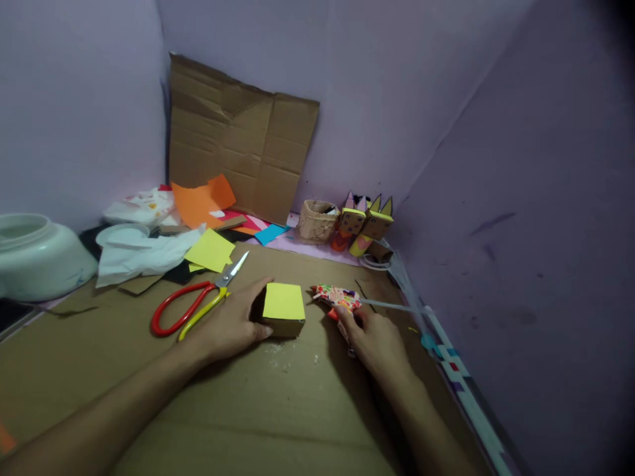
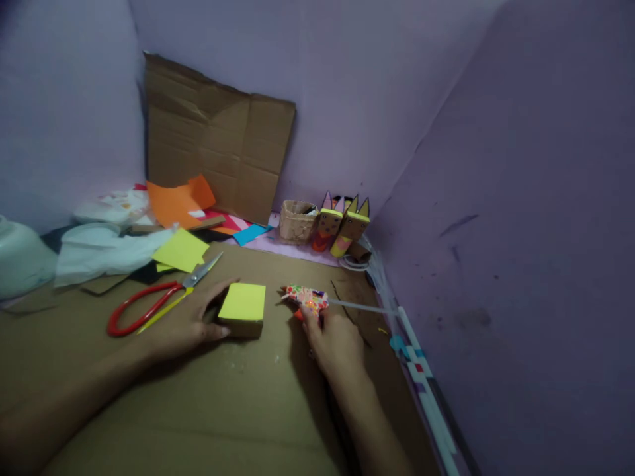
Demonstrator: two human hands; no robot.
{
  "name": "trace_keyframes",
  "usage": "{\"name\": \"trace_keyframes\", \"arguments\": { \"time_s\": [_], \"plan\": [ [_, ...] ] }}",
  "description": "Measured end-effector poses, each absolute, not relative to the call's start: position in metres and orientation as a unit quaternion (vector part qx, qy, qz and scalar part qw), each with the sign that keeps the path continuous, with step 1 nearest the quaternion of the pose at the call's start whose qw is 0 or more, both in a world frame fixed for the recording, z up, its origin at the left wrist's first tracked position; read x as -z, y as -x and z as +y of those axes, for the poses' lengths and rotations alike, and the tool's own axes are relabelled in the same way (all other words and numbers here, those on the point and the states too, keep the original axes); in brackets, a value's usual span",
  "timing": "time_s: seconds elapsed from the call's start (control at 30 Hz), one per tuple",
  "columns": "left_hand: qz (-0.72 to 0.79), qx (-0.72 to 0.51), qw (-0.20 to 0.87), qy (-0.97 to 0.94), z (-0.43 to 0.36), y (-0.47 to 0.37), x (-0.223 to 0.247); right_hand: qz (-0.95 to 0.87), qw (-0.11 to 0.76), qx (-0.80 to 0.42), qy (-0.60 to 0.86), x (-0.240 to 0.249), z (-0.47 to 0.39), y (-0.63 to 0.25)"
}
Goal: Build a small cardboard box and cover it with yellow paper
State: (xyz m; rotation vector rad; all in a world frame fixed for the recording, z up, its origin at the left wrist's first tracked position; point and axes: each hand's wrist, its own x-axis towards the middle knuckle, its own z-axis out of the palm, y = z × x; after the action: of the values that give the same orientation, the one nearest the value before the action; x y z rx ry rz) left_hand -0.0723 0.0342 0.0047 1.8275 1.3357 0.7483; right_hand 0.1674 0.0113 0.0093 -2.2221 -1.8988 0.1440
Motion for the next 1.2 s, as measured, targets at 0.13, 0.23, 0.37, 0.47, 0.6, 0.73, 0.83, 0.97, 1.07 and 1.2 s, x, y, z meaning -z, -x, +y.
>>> {"name": "trace_keyframes", "arguments": {
  "time_s": [0.13, 0.23, 0.37, 0.47, 0.6, 0.73, 0.83, 0.97, 1.07, 1.2],
  "plan": [
    [0.517, -0.284, 0.370, -0.718, 0.034, 0.072, -0.005, -0.614, 0.130, -0.048, 0.777, -0.011, 0.000, -0.170],
    [0.515, -0.282, 0.374, -0.718, 0.034, 0.073, -0.005, -0.582, 0.278, -0.041, 0.763, -0.009, -0.008, -0.171],
    [0.501, -0.287, 0.393, -0.716, 0.031, 0.069, -0.008, -0.586, 0.488, -0.235, 0.602, -0.002, -0.015, -0.156],
    [0.487, -0.290, 0.418, -0.709, 0.028, 0.063, -0.013, -0.587, 0.505, -0.357, 0.523, 0.005, -0.018, -0.135],
    [0.498, -0.278, 0.421, -0.705, 0.026, 0.059, -0.019, -0.633, 0.499, -0.356, 0.472, 0.010, -0.017, -0.122],
    [0.490, -0.278, 0.423, -0.710, 0.026, 0.058, -0.019, -0.674, 0.494, -0.300, 0.460, 0.011, -0.016, -0.125],
    [0.474, -0.297, 0.429, -0.710, 0.026, 0.057, -0.014, -0.680, 0.491, -0.290, 0.460, 0.010, -0.017, -0.128],
    [0.470, -0.302, 0.434, -0.707, 0.026, 0.058, -0.008, -0.681, 0.487, -0.294, 0.462, 0.009, -0.018, -0.128],
    [0.467, -0.302, 0.430, -0.711, 0.027, 0.059, -0.008, -0.679, 0.484, -0.290, 0.469, 0.008, -0.018, -0.127],
    [0.470, -0.285, 0.443, -0.708, 0.027, 0.058, -0.014, -0.674, 0.484, -0.289, 0.477, 0.008, -0.017, -0.126]
  ]
}}
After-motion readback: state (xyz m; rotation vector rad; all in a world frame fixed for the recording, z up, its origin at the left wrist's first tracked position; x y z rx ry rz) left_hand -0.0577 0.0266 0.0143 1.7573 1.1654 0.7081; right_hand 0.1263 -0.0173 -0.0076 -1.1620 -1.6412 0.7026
